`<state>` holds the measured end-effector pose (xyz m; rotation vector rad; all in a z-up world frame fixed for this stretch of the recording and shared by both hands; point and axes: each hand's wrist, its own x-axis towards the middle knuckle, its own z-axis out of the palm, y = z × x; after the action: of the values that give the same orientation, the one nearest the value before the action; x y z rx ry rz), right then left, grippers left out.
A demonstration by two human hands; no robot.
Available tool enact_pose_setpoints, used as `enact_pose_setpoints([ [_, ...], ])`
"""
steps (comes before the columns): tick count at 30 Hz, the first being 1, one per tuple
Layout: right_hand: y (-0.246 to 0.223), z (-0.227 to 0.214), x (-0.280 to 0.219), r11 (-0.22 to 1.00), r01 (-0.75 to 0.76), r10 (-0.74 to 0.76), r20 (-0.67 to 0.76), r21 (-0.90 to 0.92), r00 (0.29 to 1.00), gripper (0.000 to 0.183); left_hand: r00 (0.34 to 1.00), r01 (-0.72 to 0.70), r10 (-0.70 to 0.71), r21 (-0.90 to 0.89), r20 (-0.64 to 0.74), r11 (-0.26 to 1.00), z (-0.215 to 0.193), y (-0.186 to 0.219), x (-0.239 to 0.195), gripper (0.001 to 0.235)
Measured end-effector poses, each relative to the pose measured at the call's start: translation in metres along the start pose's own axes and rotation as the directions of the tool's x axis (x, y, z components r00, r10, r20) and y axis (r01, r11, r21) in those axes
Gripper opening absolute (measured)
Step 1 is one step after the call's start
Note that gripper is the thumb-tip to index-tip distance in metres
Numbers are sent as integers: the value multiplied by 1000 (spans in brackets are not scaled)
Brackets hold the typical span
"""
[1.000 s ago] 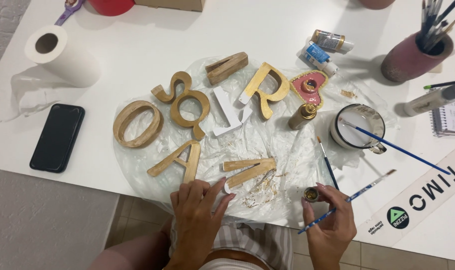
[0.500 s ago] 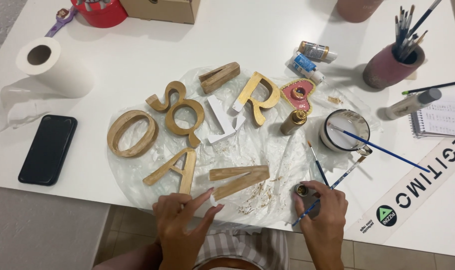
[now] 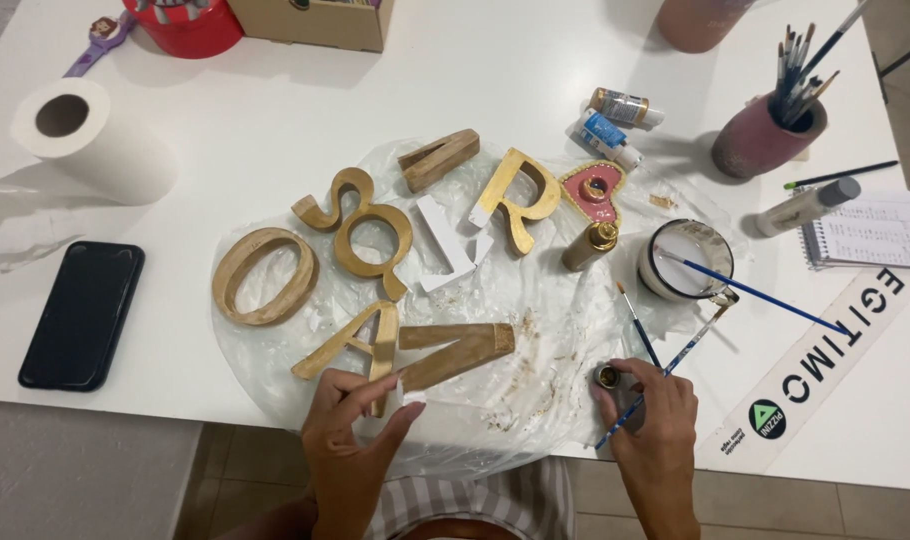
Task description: The person paints wooden letters with gold paint using a brush. They dip the brush into a small container of gold paint and apply it to the letter 'V' and then the letter 'S', which are resting on a plastic sheet on a white table.
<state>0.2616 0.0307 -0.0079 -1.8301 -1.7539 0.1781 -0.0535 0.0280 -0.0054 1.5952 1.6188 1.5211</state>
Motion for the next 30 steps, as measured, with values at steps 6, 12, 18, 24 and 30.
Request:
enact_pose_setpoints([
  [6,9,0,-5,1000,-12,12,11,-23,1000,42,999,34,-34,41,-9,999,-13,7,8,28],
  [12,14,-3,-7,997,7,-7,-3,-72,1000,45,977,166,-132,206,-169,964,-66,-10,4,38],
  [18,19,-39,17,995,76,-77,16,63,997,59,897,202,-56,295,-439,934,-94,-45,-5,30],
  [24,-40,-77,98,881,429,-455,-104,-200,885,62,907,172,-32,302,-419,938,-107,-63,0,36],
  [30,-126,-37,162,737,673,-670,57,-61,740,59,866,247,-64,314,-495,917,-124,-65,11,39],
])
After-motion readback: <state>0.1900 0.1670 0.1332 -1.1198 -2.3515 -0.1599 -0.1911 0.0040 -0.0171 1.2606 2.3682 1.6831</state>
